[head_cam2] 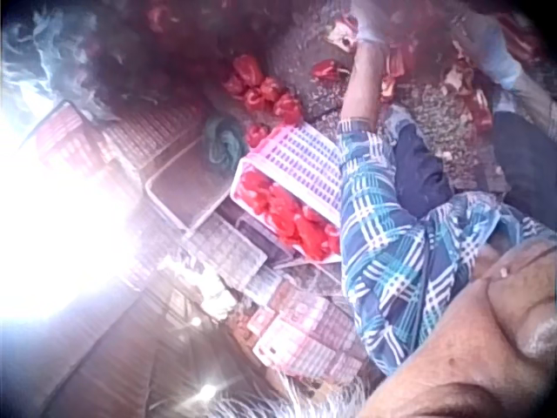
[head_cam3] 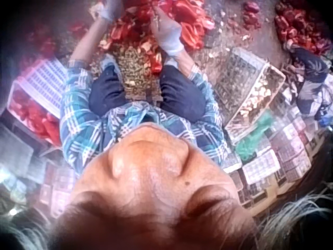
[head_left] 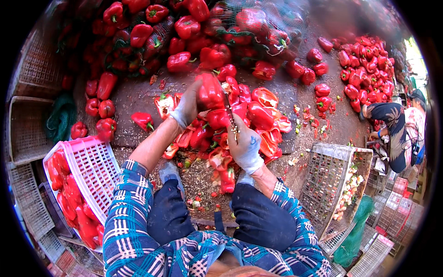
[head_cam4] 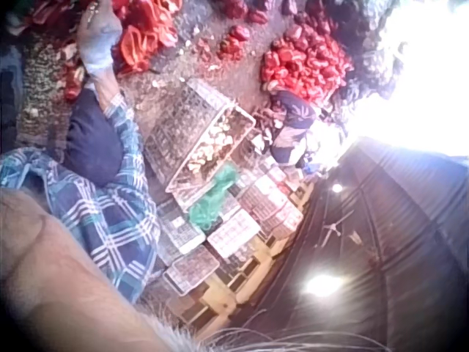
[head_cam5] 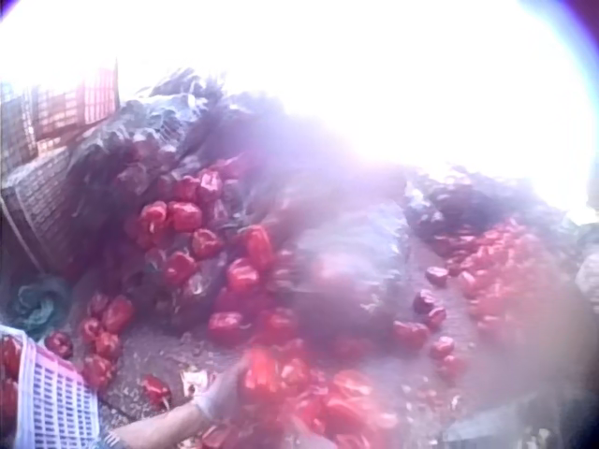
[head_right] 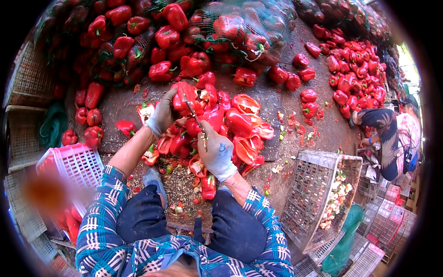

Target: The person sits on the floor and cuts red bell peppers with a large knife, removing the stems and seeds, then places the cut peppers into a white plastic crate.

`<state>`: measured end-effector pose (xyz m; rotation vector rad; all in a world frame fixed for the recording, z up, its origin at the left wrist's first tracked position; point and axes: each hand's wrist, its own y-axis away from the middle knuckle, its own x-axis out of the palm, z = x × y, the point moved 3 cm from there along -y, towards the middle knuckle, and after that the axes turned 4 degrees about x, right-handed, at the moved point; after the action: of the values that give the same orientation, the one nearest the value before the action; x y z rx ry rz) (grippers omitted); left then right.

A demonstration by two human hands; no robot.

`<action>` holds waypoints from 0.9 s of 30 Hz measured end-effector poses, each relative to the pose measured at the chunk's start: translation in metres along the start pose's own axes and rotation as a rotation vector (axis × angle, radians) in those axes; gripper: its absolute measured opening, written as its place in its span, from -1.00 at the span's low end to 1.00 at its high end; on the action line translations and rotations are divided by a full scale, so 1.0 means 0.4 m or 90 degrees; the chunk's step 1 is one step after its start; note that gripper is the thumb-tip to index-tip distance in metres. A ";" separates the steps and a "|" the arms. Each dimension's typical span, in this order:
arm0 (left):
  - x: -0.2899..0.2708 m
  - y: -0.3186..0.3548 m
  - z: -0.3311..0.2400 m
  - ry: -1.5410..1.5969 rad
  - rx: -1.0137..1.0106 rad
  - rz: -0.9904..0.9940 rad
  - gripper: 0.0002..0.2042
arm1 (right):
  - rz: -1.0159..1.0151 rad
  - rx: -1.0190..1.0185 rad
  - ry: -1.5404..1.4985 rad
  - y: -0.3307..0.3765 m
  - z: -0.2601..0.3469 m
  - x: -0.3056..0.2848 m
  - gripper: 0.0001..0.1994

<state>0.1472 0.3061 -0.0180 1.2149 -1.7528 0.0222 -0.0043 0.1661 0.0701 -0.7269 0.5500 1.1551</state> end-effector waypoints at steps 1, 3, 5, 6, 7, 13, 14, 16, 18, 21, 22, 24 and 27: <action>0.004 0.013 0.005 -0.042 0.027 -0.012 -0.60 | -0.006 -0.020 0.017 0.002 0.002 -0.003 -0.65; -0.026 0.013 0.025 -0.059 0.012 -0.029 -0.64 | 0.004 -0.051 0.030 0.002 0.012 0.004 -0.67; -0.008 0.034 0.030 -0.099 -0.010 -0.061 -0.69 | 0.025 -0.033 0.047 0.007 -0.005 0.022 -0.69; -0.005 0.038 0.044 -0.089 -0.002 -0.091 -0.69 | 0.036 -0.022 0.058 0.014 -0.016 0.030 -0.69; -0.004 0.040 0.055 -0.079 0.007 -0.120 -0.68 | 0.031 -0.039 0.064 0.021 -0.019 0.033 -0.71; -0.041 0.061 0.014 -0.128 0.007 -0.044 -0.69 | 0.078 -0.020 0.055 0.003 0.018 0.043 -0.73; -0.044 0.060 0.002 -0.149 0.001 -0.032 -0.69 | 0.080 -0.026 0.065 -0.004 0.022 0.051 -0.72; -0.045 0.052 -0.006 -0.107 0.055 -0.061 -0.71 | 0.083 -0.038 0.085 -0.014 0.023 0.071 -0.69; -0.017 0.072 -0.021 -0.075 0.083 -0.097 -0.71 | 0.088 -0.070 0.120 -0.007 0.015 0.086 -0.66; -0.080 0.065 -0.029 -0.370 0.263 -0.004 -0.72 | 0.097 -0.107 0.124 -0.004 0.015 0.105 -0.63; -0.100 0.060 -0.022 -0.343 0.249 -0.007 -0.72 | 0.104 -0.121 0.113 -0.001 0.013 0.106 -0.63; -0.064 0.075 -0.028 -0.286 0.211 -0.008 -0.70 | 0.112 -0.141 0.098 0.002 -0.001 0.099 -0.62; -0.042 0.084 -0.050 -0.050 0.026 -0.083 -0.64 | 0.102 -0.157 0.122 0.009 -0.021 0.115 -0.59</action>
<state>0.1371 0.3450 -0.0033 1.3735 -1.7452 -0.0675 0.0066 0.1888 0.0306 -1.0279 0.6420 1.3253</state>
